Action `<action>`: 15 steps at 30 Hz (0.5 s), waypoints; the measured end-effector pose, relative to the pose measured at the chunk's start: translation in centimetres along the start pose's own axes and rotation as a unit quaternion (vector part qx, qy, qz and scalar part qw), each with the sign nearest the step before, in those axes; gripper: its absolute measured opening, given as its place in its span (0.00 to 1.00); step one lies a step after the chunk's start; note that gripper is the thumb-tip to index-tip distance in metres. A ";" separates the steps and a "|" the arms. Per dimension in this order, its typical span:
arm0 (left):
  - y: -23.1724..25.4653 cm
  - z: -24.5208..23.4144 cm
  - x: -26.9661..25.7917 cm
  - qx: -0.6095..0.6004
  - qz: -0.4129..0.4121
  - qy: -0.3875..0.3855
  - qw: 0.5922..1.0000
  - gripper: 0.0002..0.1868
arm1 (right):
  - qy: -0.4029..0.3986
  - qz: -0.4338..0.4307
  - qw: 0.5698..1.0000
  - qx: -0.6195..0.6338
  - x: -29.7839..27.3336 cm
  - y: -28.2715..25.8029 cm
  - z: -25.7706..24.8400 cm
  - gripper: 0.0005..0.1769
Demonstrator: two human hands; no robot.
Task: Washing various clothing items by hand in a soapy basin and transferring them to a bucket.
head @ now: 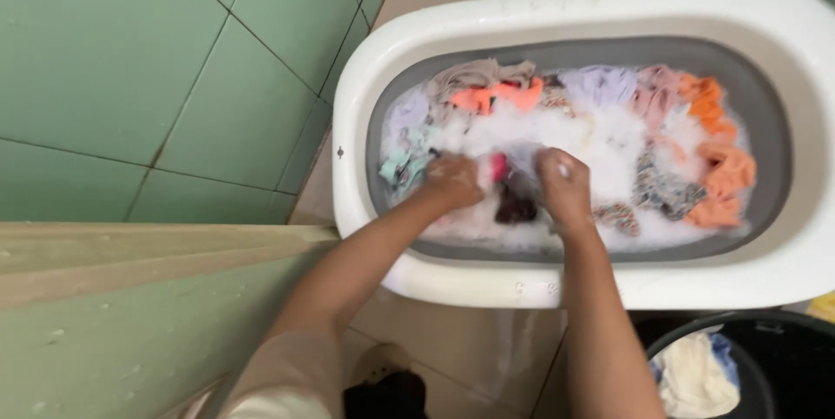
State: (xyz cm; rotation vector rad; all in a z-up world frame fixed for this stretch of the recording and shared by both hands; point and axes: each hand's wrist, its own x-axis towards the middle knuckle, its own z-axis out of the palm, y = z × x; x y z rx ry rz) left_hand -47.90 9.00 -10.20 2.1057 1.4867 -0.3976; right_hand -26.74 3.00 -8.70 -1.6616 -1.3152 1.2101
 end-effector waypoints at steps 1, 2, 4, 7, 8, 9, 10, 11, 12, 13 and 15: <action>0.2 -0.7 0.2 -0.023 0.005 0.004 1.000 0.34 | 0.039 -0.012 0.993 0.111 -0.5 -0.1 -0.6 0.15; 0.4 -1.4 0.5 -0.046 0.010 0.009 0.999 0.36 | 0.076 -0.025 0.972 0.221 -0.9 -0.1 -1.3 0.15; 1.1 -3.3 -2.5 -0.095 0.011 0.003 0.995 0.44 | 0.064 -0.024 0.961 0.269 -4.0 -4.7 -1.8 0.11; 4.9 -9.6 -9.7 -0.106 -0.014 -0.015 0.994 0.56 | 0.027 -0.017 0.940 0.339 -7.8 -9.2 -1.3 0.13; 6.9 -12.5 -12.2 -0.074 -0.034 -0.018 0.996 0.62 | 0.002 -0.016 0.936 0.352 -8.5 -10.5 -1.2 0.20; 6.9 -10.8 -11.3 -0.074 -0.036 -0.016 0.996 0.62 | -0.001 -0.018 0.936 0.352 -9.2 -10.8 -1.5 0.20; 6.8 -9.2 -10.5 -0.091 0.082 0.089 0.989 0.64 | -0.017 -0.046 0.934 0.353 -9.8 -11.2 -1.8 0.21; 6.4 -7.8 -9.7 -0.102 0.194 0.197 0.956 0.66 | -0.036 -0.077 0.931 0.355 -10.2 -11.8 -1.9 0.23; 5.7 -6.3 -8.4 -0.099 0.189 0.203 0.956 0.66 | -0.041 -0.082 0.930 0.357 -10.6 -12.4 -2.8 0.23; 5.2 -4.9 -7.1 -0.211 0.247 0.105 0.940 0.47 | -0.026 -0.104 0.926 0.361 -11.1 -13.1 -3.8 0.21; 4.7 -3.6 -5.6 -0.311 0.306 0.009 0.900 0.30 | -0.008 -0.131 0.922 0.363 -11.7 -14.2 -5.8 0.19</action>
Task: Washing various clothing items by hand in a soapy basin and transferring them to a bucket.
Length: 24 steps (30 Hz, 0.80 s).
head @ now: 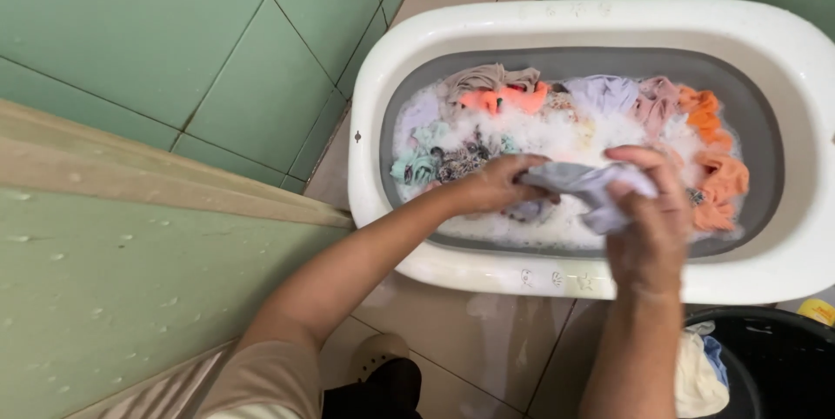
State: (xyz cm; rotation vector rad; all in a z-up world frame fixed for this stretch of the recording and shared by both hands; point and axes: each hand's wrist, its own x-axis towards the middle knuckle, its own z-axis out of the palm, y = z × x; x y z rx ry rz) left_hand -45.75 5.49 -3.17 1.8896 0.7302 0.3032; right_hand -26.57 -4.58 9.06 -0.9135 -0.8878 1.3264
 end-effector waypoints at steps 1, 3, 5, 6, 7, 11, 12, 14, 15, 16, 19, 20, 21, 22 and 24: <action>-0.1 -0.1 0.1 -0.185 0.025 0.004 0.982 0.30 | 0.021 -0.026 0.999 -0.028 0.0 -0.9 -0.3 0.17; 1.4 -1.0 -0.1 -0.360 0.052 0.001 0.931 0.32 | 0.045 -0.058 0.996 -0.056 0.2 -0.9 -1.5 0.16; 4.3 -2.3 -1.2 -0.649 0.076 -0.004 0.757 0.31 | 0.131 -0.044 0.981 -0.135 0.3 1.2 -3.1 0.14; 6.2 -2.7 -1.4 -0.649 0.078 -0.004 0.757 0.31 | 0.130 -0.046 0.981 -0.136 -0.3 4.5 -3.5 0.14; 8.1 -3.1 -1.6 -0.707 0.056 0.030 0.704 0.26 | 0.161 -0.062 0.941 -0.290 -0.8 7.8 -3.9 0.16; 7.7 -0.6 1.0 -0.741 -0.037 0.164 0.650 0.16 | 0.217 -0.056 0.894 -0.387 -1.7 8.7 7.1 0.17; 5.9 0.5 1.7 -0.741 -0.035 0.160 0.651 0.16 | 0.220 -0.059 0.893 -0.389 -1.1 8.6 7.2 0.17; 2.4 2.8 2.9 -0.749 -0.035 0.205 0.629 0.18 | 0.297 -0.342 0.685 -0.571 -0.2 8.4 7.3 0.19; 2.8 2.7 2.5 -0.751 -0.036 0.201 0.628 0.18 | 0.299 -0.341 0.682 -0.573 0.3 8.7 6.7 0.19; 3.3 2.6 2.0 -0.766 -0.064 0.174 0.616 0.24 | 0.327 -0.178 0.897 -0.237 0.6 9.1 6.0 0.15; 6.3 1.0 0.5 -0.750 -0.103 0.202 0.622 0.28 | 0.323 0.030 0.944 0.053 0.7 10.7 5.5 0.14; 7.6 0.2 0.0 -0.715 -0.112 0.258 0.640 0.25 | 0.343 0.045 0.938 -0.036 0.6 11.4 5.6 0.16; 5.4 1.1 0.6 -0.717 -0.112 0.257 0.639 0.25 | 0.343 0.046 0.937 -0.038 0.4 11.0 6.5 0.16; 3.2 1.8 1.3 -0.682 -0.079 0.307 0.659 0.20 | 0.372 0.065 0.924 -0.060 0.4 10.6 7.5 0.15; 0.3 2.8 1.8 -0.642 -0.044 0.355 0.678 0.16 | 0.400 0.083 0.909 -0.080 0.7 10.5 7.8 0.15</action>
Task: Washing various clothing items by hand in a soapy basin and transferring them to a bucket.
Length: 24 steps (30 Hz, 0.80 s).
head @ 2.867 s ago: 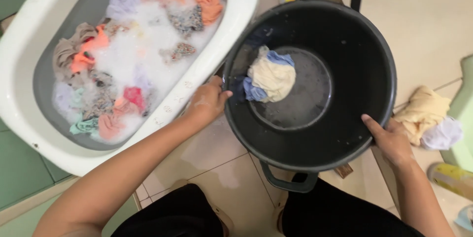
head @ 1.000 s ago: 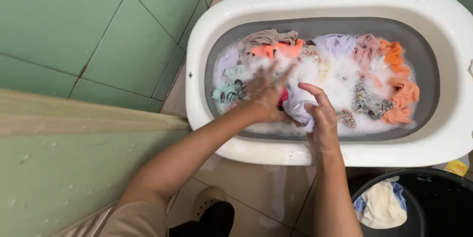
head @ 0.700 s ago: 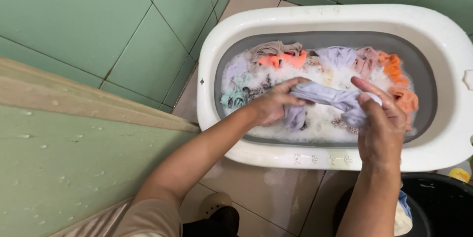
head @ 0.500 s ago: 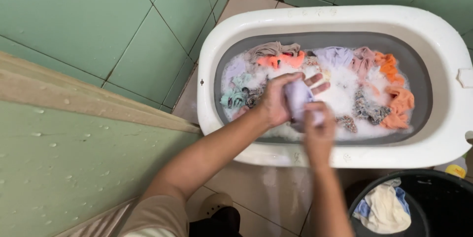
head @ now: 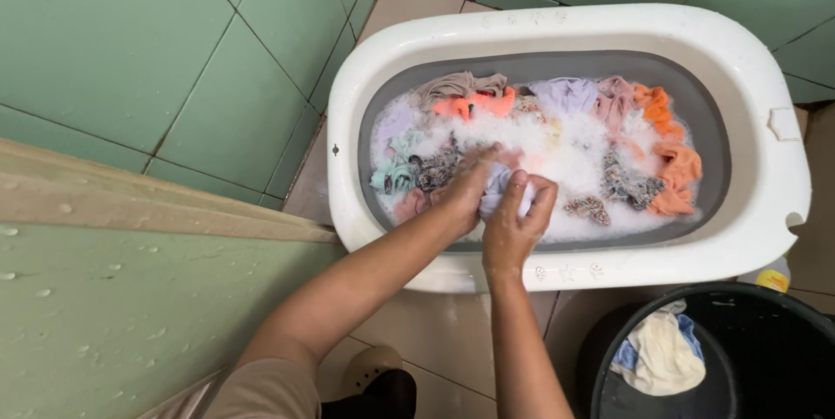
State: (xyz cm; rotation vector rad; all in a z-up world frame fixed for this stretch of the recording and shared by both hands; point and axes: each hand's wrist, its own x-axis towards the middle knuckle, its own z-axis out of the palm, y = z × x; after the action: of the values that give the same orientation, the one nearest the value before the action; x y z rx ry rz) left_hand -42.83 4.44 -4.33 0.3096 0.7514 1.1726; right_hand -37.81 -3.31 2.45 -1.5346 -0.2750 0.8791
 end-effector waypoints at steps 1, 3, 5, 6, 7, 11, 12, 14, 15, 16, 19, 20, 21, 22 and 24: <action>-0.3 -0.8 0.0 0.077 -0.071 -0.052 0.993 0.19 | -0.022 -0.197 0.978 -0.059 0.7 0.4 -0.2 0.15; -0.5 -1.2 -0.7 0.152 -0.142 -0.101 0.973 0.23 | -0.045 -0.381 0.916 -0.118 1.9 0.3 -0.4 0.15; 0.0 -0.1 -1.9 0.309 -0.203 -0.002 0.929 0.23 | 0.003 -0.400 0.911 -0.098 3.0 -1.0 -0.4 0.19; -0.4 -0.3 -1.4 0.309 -0.205 -0.002 0.929 0.23 | 0.005 -0.399 0.912 -0.099 2.5 -0.3 -0.9 0.19; -0.8 -0.6 -0.9 0.317 -0.081 -0.023 0.945 0.23 | -0.003 -0.419 0.890 -0.181 2.1 0.3 -1.3 0.18; 0.2 0.1 -0.6 0.204 -0.073 -0.019 0.976 0.24 | -0.046 -0.494 0.815 -0.299 -0.2 0.5 0.1 0.15; -1.6 -1.4 0.3 0.203 -0.073 -0.018 0.976 0.24 | -0.047 -0.493 0.815 -0.300 1.2 0.0 0.4 0.15; -5.3 -4.6 1.7 0.608 0.407 -0.145 0.666 0.24 | 0.011 -0.519 0.779 -0.352 3.8 -0.8 0.8 0.17; -4.0 -3.4 0.4 0.610 0.403 -0.146 0.666 0.24 | 0.012 -0.515 0.781 -0.352 4.9 -0.8 0.5 0.17; -2.7 -2.0 -0.8 0.555 0.267 -0.119 0.778 0.22 | -0.012 -0.386 0.873 -0.298 6.1 -0.9 0.3 0.21; -3.1 -3.1 3.5 0.514 0.221 -0.113 0.821 0.16 | 0.025 -0.447 0.856 -0.258 4.7 2.2 0.6 0.24; -4.7 -4.8 5.5 0.533 0.297 -0.127 0.782 0.12 | 0.066 -0.613 0.734 -0.284 3.2 4.2 0.1 0.28; -6.4 -6.6 7.6 0.531 0.301 -0.124 0.782 0.12 | 0.063 -0.616 0.733 -0.282 2.7 2.5 0.6 0.28; -8.8 -9.0 8.6 0.598 0.347 -0.164 0.703 0.11 | 0.024 -0.510 0.816 -0.272 1.6 1.2 0.4 0.26; -8.1 -10.7 5.3 0.657 0.376 -0.206 0.620 0.13 | -0.025 -0.383 0.886 -0.261 2.5 -0.3 -0.1 0.28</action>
State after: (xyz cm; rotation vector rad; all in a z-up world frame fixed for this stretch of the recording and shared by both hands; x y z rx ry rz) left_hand -43.30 4.51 -18.78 2.2532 0.9767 0.9889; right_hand -36.01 -1.73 1.78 -1.6759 -1.1446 0.2036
